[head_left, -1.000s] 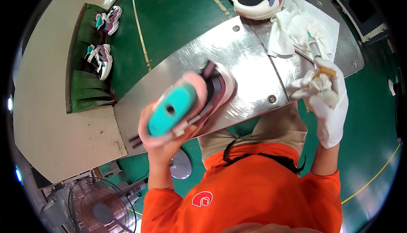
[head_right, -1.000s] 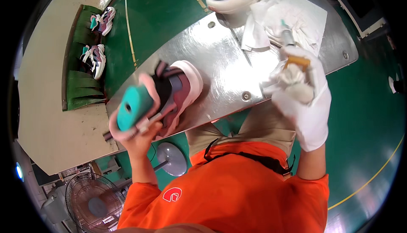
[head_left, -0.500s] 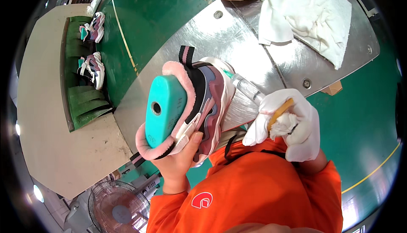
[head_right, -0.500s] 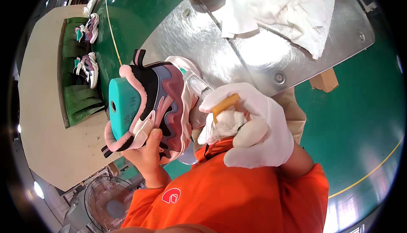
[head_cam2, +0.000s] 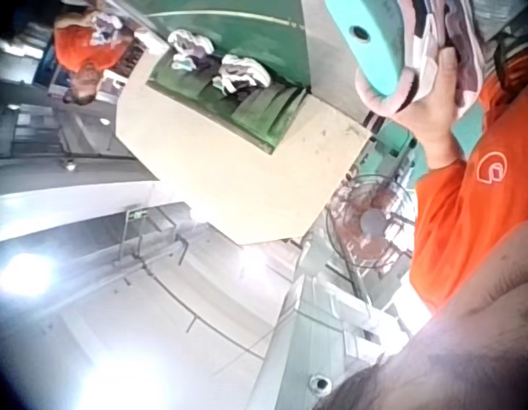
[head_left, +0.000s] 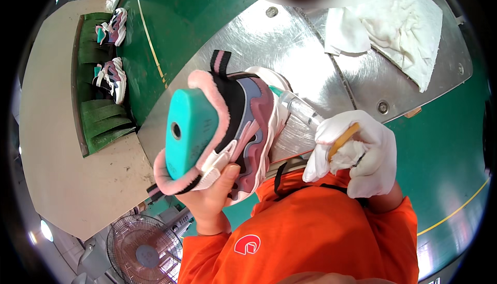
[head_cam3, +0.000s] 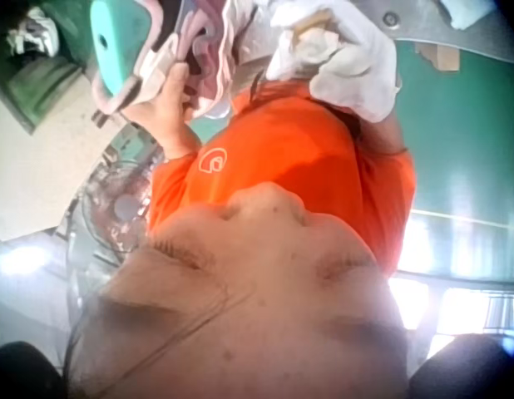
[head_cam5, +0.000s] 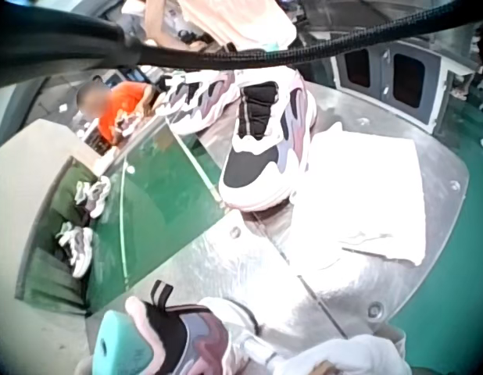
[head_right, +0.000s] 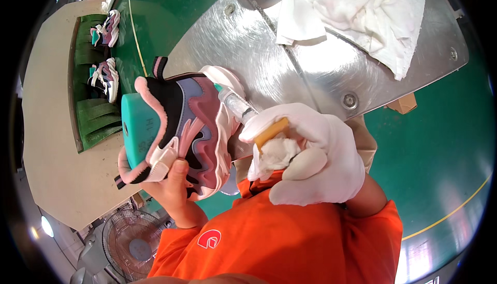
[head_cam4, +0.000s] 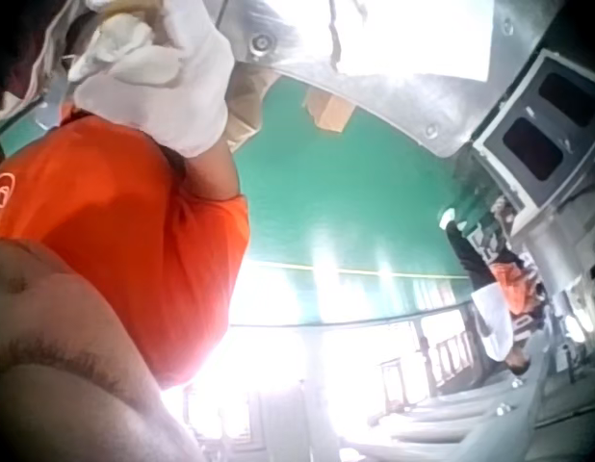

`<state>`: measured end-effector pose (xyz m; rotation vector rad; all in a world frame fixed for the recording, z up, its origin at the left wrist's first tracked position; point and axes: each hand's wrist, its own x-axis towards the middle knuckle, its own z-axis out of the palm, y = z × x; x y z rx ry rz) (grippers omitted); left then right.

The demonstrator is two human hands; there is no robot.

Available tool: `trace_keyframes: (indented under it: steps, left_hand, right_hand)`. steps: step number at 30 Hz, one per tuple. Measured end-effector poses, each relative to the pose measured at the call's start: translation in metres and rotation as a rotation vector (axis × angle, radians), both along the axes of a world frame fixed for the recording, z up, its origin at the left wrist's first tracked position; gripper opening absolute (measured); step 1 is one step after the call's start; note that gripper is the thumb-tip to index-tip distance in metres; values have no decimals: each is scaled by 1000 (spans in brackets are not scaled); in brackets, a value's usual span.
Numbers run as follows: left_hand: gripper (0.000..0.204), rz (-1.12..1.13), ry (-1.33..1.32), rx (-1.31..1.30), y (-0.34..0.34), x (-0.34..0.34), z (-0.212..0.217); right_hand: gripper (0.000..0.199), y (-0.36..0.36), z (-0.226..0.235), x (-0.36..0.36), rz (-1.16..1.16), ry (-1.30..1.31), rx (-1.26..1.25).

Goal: The person uses a syringe to apply glue to the seams of a multi-colored sneaker on a metal workbench. They repeatedly pick up the shoe, inject glue into specific areas, and wipe the surface with a white cloth. The person handles multiple sneakers in a repetitive sequence, moving them between the workbench and a nearby green rack.

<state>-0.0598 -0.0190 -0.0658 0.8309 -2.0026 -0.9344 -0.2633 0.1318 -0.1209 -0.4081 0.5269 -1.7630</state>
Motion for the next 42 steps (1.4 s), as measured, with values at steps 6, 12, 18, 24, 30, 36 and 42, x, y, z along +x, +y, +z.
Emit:
trace_keyframes:
  steps: [6,12,18,24,30,36,42]
  left_hand:
    - [72,-96,-23,-16,-13,-2,7]
    - [75,-97,60,88,-11,-6,2]
    - [77,-72,44,77,-5,-8,4]
    - [81,24,-23,104,2,-13,11]
    - [79,152,-155,64,10,-4,14]
    - [73,154,-99,167,13,-6,17]
    - [71,141,-88,185,18,-11,21]
  right_hand:
    - [52,0,-5,7,-82,115,-110]
    - [45,-1,-10,12,-157,255,-180]
    - [38,2,-6,10,-177,366,-174]
    - [31,6,1,9,-193,451,-144]
    - [24,10,9,10,-206,503,-122]
    - [19,14,15,11,-213,536,-89]
    - [35,20,32,9,-139,421,28]
